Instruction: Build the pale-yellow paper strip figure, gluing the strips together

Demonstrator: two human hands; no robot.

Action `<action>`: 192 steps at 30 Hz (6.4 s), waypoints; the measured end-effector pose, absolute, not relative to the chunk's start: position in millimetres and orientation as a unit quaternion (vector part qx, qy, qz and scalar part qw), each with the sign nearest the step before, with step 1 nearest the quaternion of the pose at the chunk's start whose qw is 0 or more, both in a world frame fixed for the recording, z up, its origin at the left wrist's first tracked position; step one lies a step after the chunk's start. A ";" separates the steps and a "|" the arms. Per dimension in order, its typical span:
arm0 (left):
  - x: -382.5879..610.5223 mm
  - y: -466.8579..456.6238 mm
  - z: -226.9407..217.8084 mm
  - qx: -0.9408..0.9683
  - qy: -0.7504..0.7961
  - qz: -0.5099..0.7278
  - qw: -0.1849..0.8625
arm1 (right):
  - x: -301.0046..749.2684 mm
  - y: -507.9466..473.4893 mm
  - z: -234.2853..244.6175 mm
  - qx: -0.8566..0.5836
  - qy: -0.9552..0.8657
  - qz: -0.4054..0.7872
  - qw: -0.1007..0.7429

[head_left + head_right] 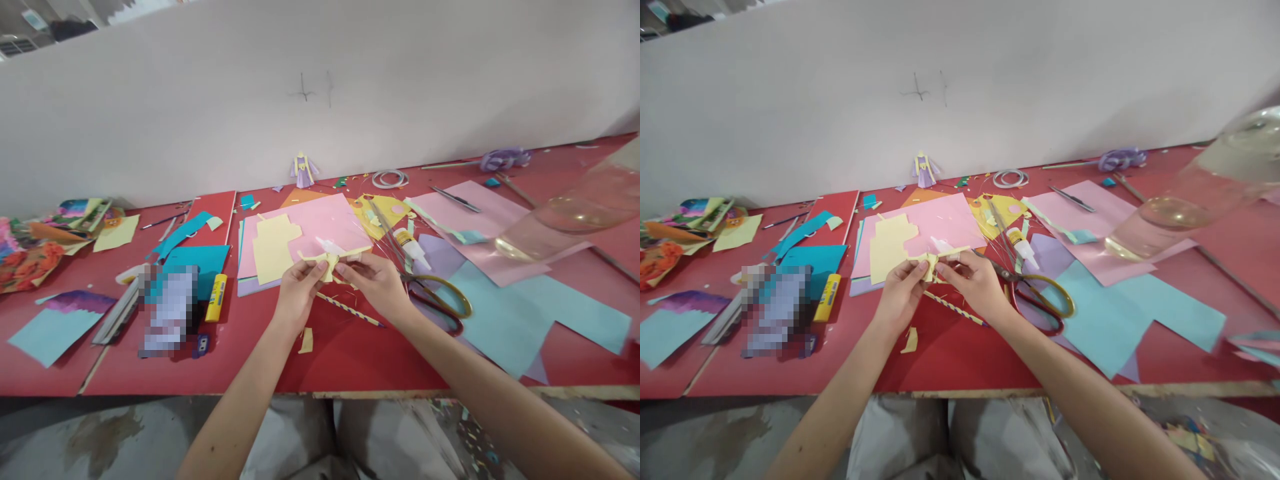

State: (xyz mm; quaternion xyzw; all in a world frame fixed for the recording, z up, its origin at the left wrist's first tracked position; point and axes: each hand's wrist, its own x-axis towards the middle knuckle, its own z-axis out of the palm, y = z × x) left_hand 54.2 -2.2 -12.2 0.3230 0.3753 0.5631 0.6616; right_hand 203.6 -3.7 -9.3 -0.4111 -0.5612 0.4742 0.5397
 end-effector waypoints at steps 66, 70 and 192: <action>63.1 -10.7 -2.1 0.394 0.289 0.590 0.642 | 201.3 -0.3 -7.1 -0.399 -0.415 0.583 0.574; 63.6 -11.7 -3.1 0.401 0.286 0.590 0.640 | 200.8 -1.1 -5.2 -0.386 -0.399 0.605 0.571; 67.7 -7.5 -13.2 0.424 0.437 0.567 0.555 | 199.9 -1.9 -8.1 -0.321 -0.344 0.727 0.500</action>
